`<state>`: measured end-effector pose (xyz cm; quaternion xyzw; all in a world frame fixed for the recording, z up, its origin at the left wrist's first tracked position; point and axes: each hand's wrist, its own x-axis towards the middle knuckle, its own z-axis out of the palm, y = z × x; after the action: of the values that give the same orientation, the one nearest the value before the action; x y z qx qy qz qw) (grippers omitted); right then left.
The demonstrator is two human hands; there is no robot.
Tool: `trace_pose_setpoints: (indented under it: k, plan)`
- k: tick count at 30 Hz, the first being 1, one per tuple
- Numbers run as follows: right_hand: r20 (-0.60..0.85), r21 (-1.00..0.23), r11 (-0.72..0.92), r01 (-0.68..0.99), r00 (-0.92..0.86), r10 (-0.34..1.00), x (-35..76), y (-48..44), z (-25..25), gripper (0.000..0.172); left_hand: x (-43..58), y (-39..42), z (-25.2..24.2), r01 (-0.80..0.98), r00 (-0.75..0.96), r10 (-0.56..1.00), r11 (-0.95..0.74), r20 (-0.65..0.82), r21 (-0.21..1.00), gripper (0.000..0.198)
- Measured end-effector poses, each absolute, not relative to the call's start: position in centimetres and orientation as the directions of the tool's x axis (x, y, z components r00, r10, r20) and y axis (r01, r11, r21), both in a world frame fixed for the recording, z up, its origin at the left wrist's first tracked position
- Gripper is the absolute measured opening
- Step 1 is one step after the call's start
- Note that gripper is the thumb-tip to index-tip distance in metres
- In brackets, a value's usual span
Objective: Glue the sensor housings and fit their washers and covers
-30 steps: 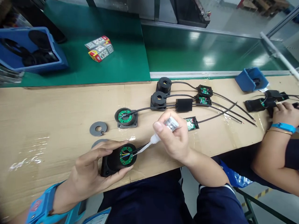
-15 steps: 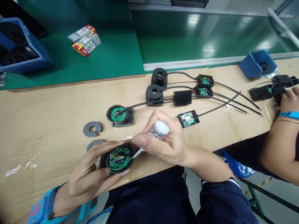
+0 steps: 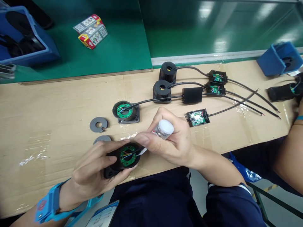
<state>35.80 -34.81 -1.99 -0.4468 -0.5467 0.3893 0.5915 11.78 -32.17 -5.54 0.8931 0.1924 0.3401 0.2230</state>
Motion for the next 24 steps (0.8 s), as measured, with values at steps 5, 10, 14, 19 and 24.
trace_pose_setpoints:
  k: [5,10,14,19,24]
  plan:
    - [0.292,-0.953,0.289,0.09,0.03,0.956,35.58,-34.66,-1.78,0.029,11.76,-32.24,-5.7,0.185,0.678,0.531,-0.792,0.508,0.581,0.041]
    - [0.272,-0.958,0.271,0.096,0.002,0.962,35.28,-34.69,-1.92,0.031,11.63,-32.25,-5.67,0.178,0.678,0.535,-0.785,0.504,0.594,0.04]
    - [0.268,-0.955,0.269,0.127,-0.029,0.963,35.19,-34.66,-1.82,0.031,11.64,-32.26,-5.67,0.205,0.673,0.55,-0.781,0.494,0.59,0.04]
    - [0.285,-0.947,0.288,0.142,-0.041,0.958,35.23,-34.65,-1.69,0.03,11.53,-32.23,-5.74,0.207,0.677,0.535,-0.797,0.506,0.567,0.038]
    - [0.29,-0.946,0.294,0.137,-0.048,0.956,35.38,-34.67,-1.59,0.026,11.46,-32.22,-5.84,0.221,0.678,0.534,-0.804,0.505,0.553,0.035]
